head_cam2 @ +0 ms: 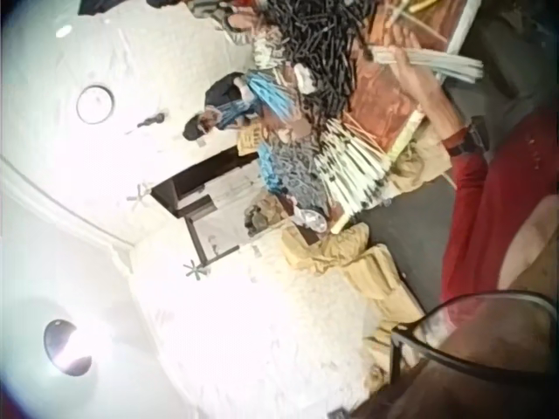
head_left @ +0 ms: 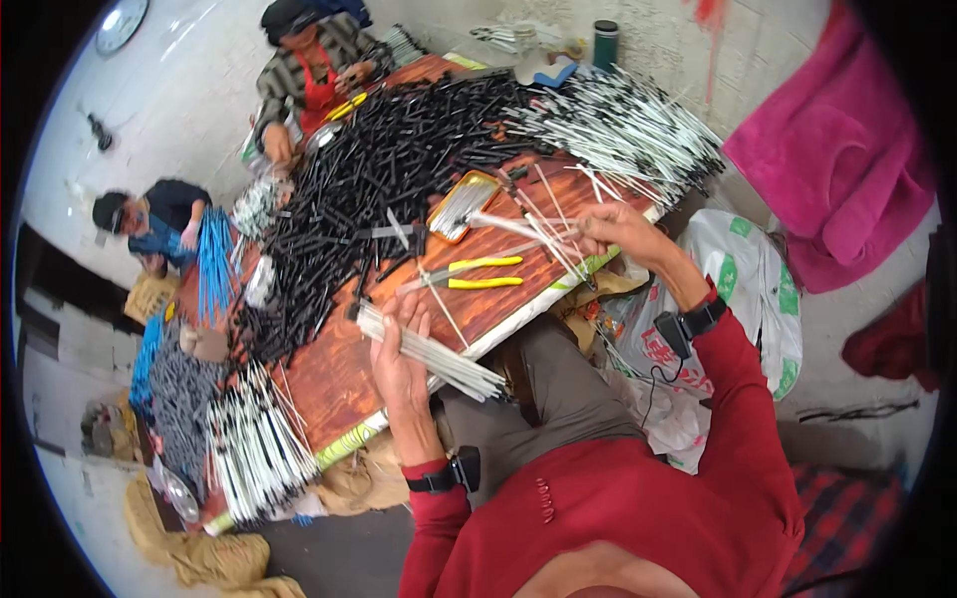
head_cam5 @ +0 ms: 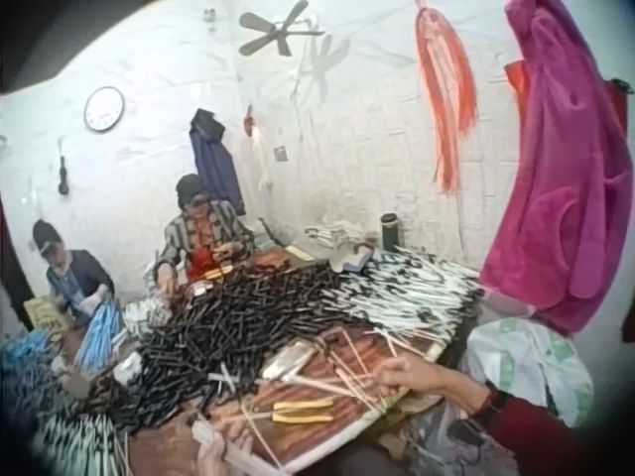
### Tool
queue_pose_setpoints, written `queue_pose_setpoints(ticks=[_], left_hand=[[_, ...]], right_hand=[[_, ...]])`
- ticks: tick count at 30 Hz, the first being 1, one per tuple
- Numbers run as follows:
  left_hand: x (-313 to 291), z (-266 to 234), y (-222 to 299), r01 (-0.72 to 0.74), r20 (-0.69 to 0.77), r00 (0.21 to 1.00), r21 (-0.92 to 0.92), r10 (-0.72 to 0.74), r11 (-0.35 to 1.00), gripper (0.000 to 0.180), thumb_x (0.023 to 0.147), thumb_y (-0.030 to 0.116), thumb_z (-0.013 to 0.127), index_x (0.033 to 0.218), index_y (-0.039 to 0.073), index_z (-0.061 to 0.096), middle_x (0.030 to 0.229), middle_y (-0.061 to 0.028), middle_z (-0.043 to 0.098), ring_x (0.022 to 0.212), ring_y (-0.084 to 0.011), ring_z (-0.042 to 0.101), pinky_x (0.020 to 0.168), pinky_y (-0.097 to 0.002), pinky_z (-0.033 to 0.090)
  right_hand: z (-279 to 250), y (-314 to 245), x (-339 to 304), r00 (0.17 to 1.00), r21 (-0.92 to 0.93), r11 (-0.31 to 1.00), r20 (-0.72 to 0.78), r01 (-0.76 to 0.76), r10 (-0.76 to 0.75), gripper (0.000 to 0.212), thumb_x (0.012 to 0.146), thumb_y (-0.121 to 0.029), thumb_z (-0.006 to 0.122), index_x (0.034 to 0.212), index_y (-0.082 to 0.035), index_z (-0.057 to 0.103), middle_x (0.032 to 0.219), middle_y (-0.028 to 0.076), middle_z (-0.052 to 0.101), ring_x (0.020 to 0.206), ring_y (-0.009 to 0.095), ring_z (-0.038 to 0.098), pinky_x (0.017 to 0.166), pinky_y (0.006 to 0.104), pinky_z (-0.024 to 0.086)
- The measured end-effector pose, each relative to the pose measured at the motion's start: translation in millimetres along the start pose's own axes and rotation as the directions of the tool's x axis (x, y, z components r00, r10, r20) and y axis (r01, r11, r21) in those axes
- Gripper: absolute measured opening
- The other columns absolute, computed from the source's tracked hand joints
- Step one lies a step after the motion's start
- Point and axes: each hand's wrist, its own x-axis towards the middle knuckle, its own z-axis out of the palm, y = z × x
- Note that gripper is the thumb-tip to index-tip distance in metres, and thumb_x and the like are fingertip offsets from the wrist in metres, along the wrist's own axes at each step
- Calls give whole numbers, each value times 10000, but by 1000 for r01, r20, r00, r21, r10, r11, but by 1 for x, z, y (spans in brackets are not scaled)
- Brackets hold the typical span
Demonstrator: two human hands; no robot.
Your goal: Assembling and cutting wire bundles at a factory workstation.
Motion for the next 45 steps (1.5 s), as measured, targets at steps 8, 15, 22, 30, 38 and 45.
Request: queue_pose_setpoints(ticks=[8,15,22,30,38,45], left_hand=[[-11,16,11,38,151,988,-34,-33,999,362,1019,187,549,1335,22,487,1119,-146,646,1031,-232,628,865,-354,523],[-8,6,-1,-129,98,984,-209,152,969,285,998,147,587,1262,64,522,970,-72,632,873,-171,603,729,-319,504],[-19,18,13,-52,218,971,-227,102,972,311,1000,138,570,1300,101,495,1148,-121,650,960,-204,633,833,-362,548],[-26,24,20,124,394,919,-336,20,934,367,1018,168,532,1374,108,463,1313,-163,572,1082,-263,635,940,-421,543],[-31,34,23,28,189,982,-273,25,962,270,1035,154,500,1296,85,495,1132,-106,613,948,-206,609,896,-399,517],[-25,16,26,21,292,956,-192,36,981,188,1042,170,504,1197,63,516,808,4,411,708,-118,412,731,-325,459]], right_hand=[[51,20,-15,994,-44,997,83,-70,74,282,1014,-288,538,907,-44,632,698,-11,601,628,54,522,588,212,406],[113,16,-57,921,34,975,335,-221,197,304,1034,-283,499,951,-15,616,669,-1,568,617,61,506,584,220,407],[130,32,-69,840,312,849,484,-427,245,301,1047,-302,484,987,-21,573,590,-36,440,507,54,370,488,219,307],[142,29,-85,812,489,677,505,-550,295,264,1049,-282,480,955,-52,568,593,-73,379,480,19,282,437,211,208],[160,35,-93,851,399,781,425,-481,308,310,1043,-333,465,941,-63,580,582,-38,454,445,92,394,436,261,319],[97,33,-75,941,-764,644,-195,32,-278,322,976,-370,545,910,-67,629,764,190,639,703,380,638,623,484,487]])
